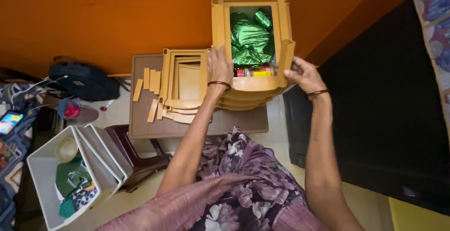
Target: The person assembles a modular plastic storage unit by inserting small plastic rods into slots on stacked frames and then placing a white storage bin into the top frame. The person repeatedly inserts and removes rods to secure the structure.
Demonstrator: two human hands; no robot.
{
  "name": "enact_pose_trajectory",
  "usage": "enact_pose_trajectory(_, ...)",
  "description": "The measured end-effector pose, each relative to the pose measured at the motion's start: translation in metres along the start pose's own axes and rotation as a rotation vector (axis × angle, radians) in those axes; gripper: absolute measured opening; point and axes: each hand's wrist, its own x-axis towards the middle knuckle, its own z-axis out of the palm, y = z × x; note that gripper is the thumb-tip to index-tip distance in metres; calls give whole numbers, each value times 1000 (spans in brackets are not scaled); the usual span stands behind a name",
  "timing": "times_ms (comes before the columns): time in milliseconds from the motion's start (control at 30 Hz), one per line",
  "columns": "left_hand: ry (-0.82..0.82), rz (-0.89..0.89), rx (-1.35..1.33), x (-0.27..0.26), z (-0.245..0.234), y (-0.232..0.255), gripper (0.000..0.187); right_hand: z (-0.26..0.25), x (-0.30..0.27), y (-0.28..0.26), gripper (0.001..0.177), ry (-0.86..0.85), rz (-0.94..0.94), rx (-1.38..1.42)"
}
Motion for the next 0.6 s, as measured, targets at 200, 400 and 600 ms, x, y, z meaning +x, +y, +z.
enact_pose_trajectory(200,-40,-145,29,3,10,-1,72,-24,-1,10,47,176,-5,7)
enact_pose_trajectory(400,-54,-222,11,5,9,2,72,-43,-11,19,44,235,-71,-1)
enact_pose_trajectory(600,-68,-218,25,4,3,6,72,-38,-9,19,51,237,-35,-67)
